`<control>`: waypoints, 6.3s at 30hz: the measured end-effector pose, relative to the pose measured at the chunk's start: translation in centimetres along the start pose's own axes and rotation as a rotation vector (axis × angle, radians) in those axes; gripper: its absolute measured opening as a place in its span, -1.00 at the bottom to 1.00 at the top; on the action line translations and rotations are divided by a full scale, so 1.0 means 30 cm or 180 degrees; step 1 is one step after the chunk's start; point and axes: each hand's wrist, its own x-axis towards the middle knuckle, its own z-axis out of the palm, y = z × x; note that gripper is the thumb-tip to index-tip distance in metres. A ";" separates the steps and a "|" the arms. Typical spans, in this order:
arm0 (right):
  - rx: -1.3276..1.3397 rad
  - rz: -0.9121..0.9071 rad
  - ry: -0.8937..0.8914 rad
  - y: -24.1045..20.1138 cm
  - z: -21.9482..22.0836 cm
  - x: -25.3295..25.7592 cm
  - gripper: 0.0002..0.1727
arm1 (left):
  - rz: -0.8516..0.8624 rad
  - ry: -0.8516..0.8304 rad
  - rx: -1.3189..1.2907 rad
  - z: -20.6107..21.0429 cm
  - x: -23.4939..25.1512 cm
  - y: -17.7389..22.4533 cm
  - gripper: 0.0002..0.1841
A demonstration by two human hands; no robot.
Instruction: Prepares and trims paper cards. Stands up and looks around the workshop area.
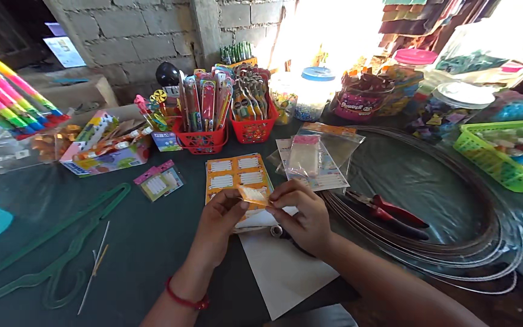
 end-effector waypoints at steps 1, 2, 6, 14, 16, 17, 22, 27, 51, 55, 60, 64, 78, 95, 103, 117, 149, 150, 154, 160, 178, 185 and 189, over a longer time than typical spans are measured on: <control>-0.0220 -0.0145 -0.0063 0.000 -0.001 -0.001 -0.90 | 0.0234 -0.0029 0.0268 -0.007 -0.001 -0.008 -0.84; -0.0421 -0.0244 -0.0152 -0.001 -0.005 0.000 -0.89 | 0.0479 -0.0080 0.0526 -0.017 0.000 -0.016 -0.78; -0.0845 -0.0432 -0.0284 -0.002 -0.013 0.005 -0.86 | 0.0684 0.0042 0.0568 -0.014 -0.002 -0.012 -0.85; 0.0298 0.0486 -0.0358 0.003 -0.004 0.009 -0.73 | 0.0672 0.0496 0.0352 0.011 0.004 -0.004 -0.85; 0.0494 0.0581 -0.0376 -0.003 0.003 0.005 -0.78 | 0.0600 0.0569 0.0499 0.019 0.003 0.003 -0.68; 0.0533 0.0624 -0.0378 -0.007 0.006 0.002 -0.80 | 0.0589 0.0561 0.0564 0.021 0.001 0.005 -0.55; 0.0542 0.0843 -0.0282 -0.015 0.006 0.002 -0.86 | 0.1188 0.0238 0.0937 0.008 -0.003 -0.025 -0.66; 0.0431 0.0745 -0.0194 -0.008 0.001 0.005 -0.86 | 0.1678 0.0157 0.1545 0.001 -0.001 -0.045 -0.77; 0.0266 0.0511 -0.0114 -0.024 0.014 -0.003 -0.86 | 0.1790 0.0100 0.1360 0.007 -0.012 -0.047 -0.83; 0.0140 0.0418 -0.0100 -0.023 0.016 -0.004 -0.89 | 0.1914 0.0109 0.1449 0.009 -0.008 -0.056 -0.85; -0.0037 0.0359 -0.0089 -0.023 0.018 -0.007 -0.91 | 0.2041 0.0188 0.1568 0.013 -0.005 -0.062 -0.89; -0.0188 0.0297 -0.0033 -0.019 0.019 -0.010 -0.92 | 0.2091 0.0218 0.1659 0.015 -0.006 -0.061 -0.93; 0.0218 0.0897 -0.0142 -0.013 -0.013 0.010 -0.97 | 0.1242 0.0200 0.1231 -0.003 -0.004 -0.030 -0.94; 0.0592 0.1259 -0.0484 -0.015 -0.015 0.014 -0.88 | 0.1618 0.0025 0.1845 -0.001 -0.004 -0.040 -0.80; 0.0450 0.1317 -0.0395 -0.010 -0.033 0.024 -0.90 | 0.1589 0.0204 0.1877 -0.016 0.004 -0.026 -0.90; 0.1893 0.2393 0.0233 -0.010 -0.035 0.040 -0.86 | 0.0039 -0.0060 0.1566 -0.005 -0.003 0.001 -0.73; 0.2061 0.2324 0.0481 -0.024 -0.014 0.031 -0.86 | 0.0078 0.0572 0.0768 -0.005 0.007 -0.008 -0.96; 0.2030 0.2298 0.0439 -0.025 -0.014 0.030 -0.86 | 0.0160 0.0597 0.0755 -0.004 0.007 -0.010 -0.94; 0.1987 0.2242 0.0281 -0.023 -0.016 0.028 -0.84 | 0.0561 0.0606 0.0925 -0.004 0.008 -0.027 -0.88; 0.1853 0.2230 0.0224 -0.031 -0.017 0.031 -0.89 | 0.1299 0.0609 0.1708 -0.006 0.005 -0.051 -0.94; 0.0859 0.0960 -0.0892 0.013 -0.064 0.038 -0.77 | 0.1721 -0.0170 0.2849 -0.015 0.006 -0.053 -0.32; 0.1592 0.1434 -0.1939 0.027 -0.128 0.073 -0.90 | 0.1357 -0.1338 0.1695 -0.050 0.013 -0.034 -0.31; 0.1245 0.1533 -0.2190 0.011 -0.135 0.081 -0.82 | 0.1424 -0.0999 0.2283 -0.042 0.012 -0.029 -0.68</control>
